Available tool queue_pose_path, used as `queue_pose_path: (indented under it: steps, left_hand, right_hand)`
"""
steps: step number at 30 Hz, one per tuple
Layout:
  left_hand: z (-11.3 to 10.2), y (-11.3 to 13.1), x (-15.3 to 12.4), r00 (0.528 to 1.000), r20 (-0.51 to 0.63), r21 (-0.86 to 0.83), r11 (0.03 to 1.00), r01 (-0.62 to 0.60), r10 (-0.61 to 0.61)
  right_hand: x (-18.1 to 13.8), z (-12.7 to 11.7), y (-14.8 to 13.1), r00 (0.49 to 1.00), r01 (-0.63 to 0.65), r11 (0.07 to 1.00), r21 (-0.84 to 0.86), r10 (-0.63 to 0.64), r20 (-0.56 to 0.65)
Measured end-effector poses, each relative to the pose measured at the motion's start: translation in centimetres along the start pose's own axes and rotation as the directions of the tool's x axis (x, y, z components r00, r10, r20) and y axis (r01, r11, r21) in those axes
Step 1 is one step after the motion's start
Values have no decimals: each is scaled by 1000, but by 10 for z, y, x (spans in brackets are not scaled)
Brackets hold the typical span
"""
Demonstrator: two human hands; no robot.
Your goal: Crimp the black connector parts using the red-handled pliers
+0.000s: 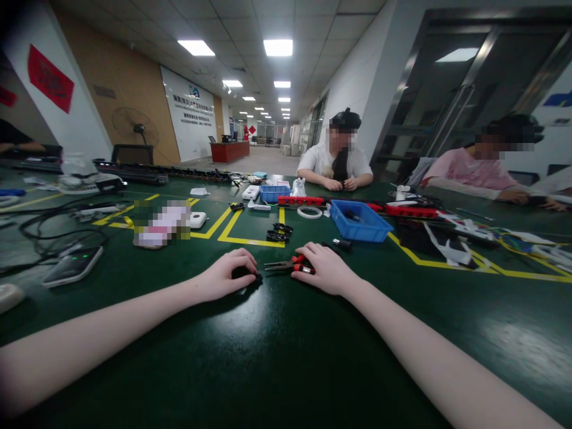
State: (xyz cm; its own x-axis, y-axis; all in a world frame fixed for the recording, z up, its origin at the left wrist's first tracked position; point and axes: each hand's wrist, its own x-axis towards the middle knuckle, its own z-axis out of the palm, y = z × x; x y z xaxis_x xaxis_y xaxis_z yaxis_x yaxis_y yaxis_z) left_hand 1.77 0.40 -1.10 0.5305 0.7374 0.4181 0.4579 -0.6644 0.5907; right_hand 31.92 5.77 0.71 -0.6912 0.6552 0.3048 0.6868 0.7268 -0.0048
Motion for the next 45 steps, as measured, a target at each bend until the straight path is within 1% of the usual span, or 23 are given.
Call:
queue_pose_path:
  steps: [4, 7, 11, 17, 20, 26, 31, 34, 39, 45]
  left_hand:
    - [1, -1, 0, 999, -21, 6, 1000, 25, -25]
    - [2, -2, 1, 999, -30, -7, 999, 38, -38]
    - [2, -1, 1, 999, -29, -17, 1000, 24, -24]
    - [0, 5, -2, 999, 35, 2, 1000, -13, 13]
    - [0, 6, -3, 999, 48, 21, 999, -27, 26]
    - [1, 5, -1, 998, 49, 79, 996, -33, 29]
    - [0, 5, -1, 998, 70, 102, 995, -16, 9]
    - [0, 4, 0, 997, 83, 76, 997, 4, -10]
    - [1, 0, 0, 995, 96, -15, 999, 41, -39]
    - [2, 0, 1, 993, 92, -1, 997, 78, -78]
  right_hand:
    - [-1, 4, -1, 999, -22, 1000, -14, 21, -50]
    - [-2, 3, -4, 996, 4, 1000, -29, -6, -86]
    - [-5, 1, -9, 986, 31, 998, -52, -39, -162]
    - [-5, 1, -14, 953, 71, 996, -51, -83, -293]
    - [-4, 2, -16, 940, 100, 994, -50, -111, -324]
    - [-2, 2, -18, 944, 137, 989, -64, -150, -293]
    - [-2, 2, -19, 953, 151, 987, -63, -162, -255]
    - [-2, 3, -19, 958, 146, 988, -57, -155, -243]
    - [-3, 4, -19, 961, 135, 990, -43, -142, -236]
    - [-3, 3, -19, 969, 135, 991, -4, -133, -207]
